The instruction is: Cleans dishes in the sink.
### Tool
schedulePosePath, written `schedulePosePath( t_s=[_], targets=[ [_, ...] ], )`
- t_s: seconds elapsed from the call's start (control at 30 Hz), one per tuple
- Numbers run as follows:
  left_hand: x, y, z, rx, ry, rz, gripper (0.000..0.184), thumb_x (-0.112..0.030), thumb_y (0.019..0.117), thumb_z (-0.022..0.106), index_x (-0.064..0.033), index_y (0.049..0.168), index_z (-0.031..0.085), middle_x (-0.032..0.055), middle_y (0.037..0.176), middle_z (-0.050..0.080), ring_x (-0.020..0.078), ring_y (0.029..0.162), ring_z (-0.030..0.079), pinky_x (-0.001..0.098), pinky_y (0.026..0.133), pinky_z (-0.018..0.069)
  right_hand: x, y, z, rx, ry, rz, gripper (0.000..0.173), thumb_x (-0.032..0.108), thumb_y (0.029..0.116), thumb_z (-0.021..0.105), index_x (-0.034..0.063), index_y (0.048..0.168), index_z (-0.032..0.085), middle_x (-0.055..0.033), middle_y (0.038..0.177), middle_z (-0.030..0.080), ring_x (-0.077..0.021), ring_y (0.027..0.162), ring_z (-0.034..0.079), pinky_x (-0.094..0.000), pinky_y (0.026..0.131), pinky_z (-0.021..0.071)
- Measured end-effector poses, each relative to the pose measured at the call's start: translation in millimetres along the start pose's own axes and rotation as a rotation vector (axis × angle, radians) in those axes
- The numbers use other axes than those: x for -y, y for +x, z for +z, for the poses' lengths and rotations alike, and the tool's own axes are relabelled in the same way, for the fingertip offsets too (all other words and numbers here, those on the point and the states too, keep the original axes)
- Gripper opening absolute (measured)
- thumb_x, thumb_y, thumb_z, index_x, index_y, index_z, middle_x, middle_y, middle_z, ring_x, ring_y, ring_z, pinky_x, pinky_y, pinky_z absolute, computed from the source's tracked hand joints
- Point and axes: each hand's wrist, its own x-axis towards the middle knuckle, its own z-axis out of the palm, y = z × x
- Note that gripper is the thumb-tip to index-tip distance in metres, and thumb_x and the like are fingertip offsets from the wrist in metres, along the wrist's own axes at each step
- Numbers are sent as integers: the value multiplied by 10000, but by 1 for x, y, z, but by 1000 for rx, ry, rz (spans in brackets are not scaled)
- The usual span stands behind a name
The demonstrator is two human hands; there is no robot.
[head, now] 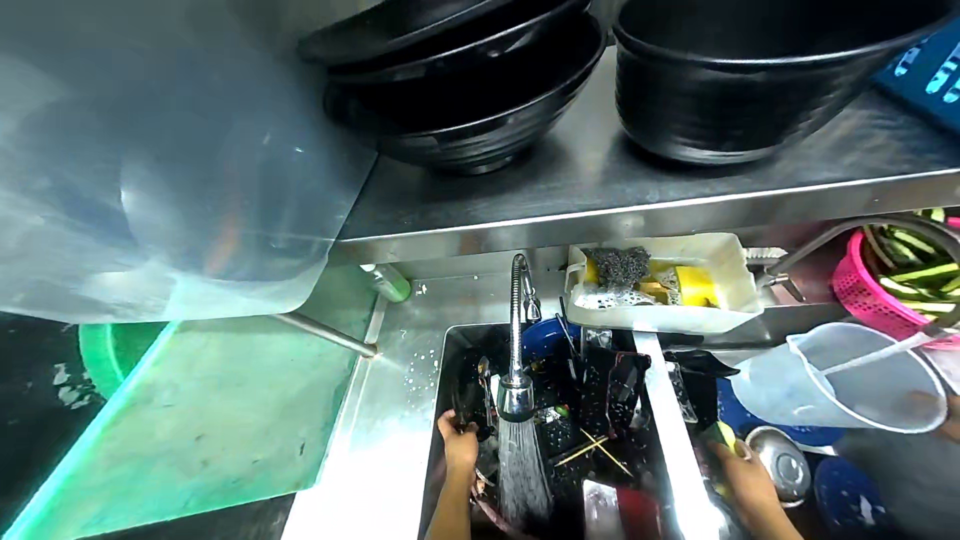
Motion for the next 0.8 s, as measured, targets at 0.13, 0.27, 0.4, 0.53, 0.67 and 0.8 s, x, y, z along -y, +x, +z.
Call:
schedulePosePath(
  t_s=[0.13,0.27,0.4,0.53,0.67,0.8],
  targets=[
    [-9,-10,10,-14,225,217,607,51,860,677,20,1404,411,238,1230,622,308,1103,653,476,934,565,-6,-24,-14,-20,-4,15,415,167,1027,572,29,1410,496,-193,1024,685,-265,735,707,-456,640,619],
    [-48,-42,-23,-153,417,308,534,-31,908,626,-21,1422,483,204,1123,680,349,1006,684,580,871,567,7,-42,-26,-15,-38,-53,446,159,1016,578,28,1433,489,-203,1077,683,-284,794,717,-479,686,627],
    [-76,-110,-77,-304,251,311,619,-14,924,576,21,1498,346,275,1206,623,342,1022,666,536,865,563,19,-56,-37,-24,-102,-166,462,193,993,599,32,1417,515,-209,1108,687,-308,852,722,-519,730,623],
    [-87,-154,-79,-228,-113,132,728,21,930,558,-57,1573,225,232,1423,494,277,1197,602,464,936,561,34,-68,-32,-19,-109,-236,471,206,993,589,21,1419,507,-195,1106,673,-278,847,701,-498,733,611],
    [-68,-159,-39,-114,-228,146,772,11,912,606,-78,1578,227,206,1471,471,264,1240,593,460,958,570,53,-80,-11,48,-113,-315,474,202,988,592,23,1419,514,-185,1134,682,-274,890,715,-488,763,625],
    [-71,-162,-8,-128,-184,247,765,15,870,598,-44,1554,260,202,1452,487,218,1272,562,394,1016,529,62,-90,-3,91,-253,-447,480,244,961,619,54,1398,560,-158,1135,700,-260,922,713,-505,805,607]
  ],
)
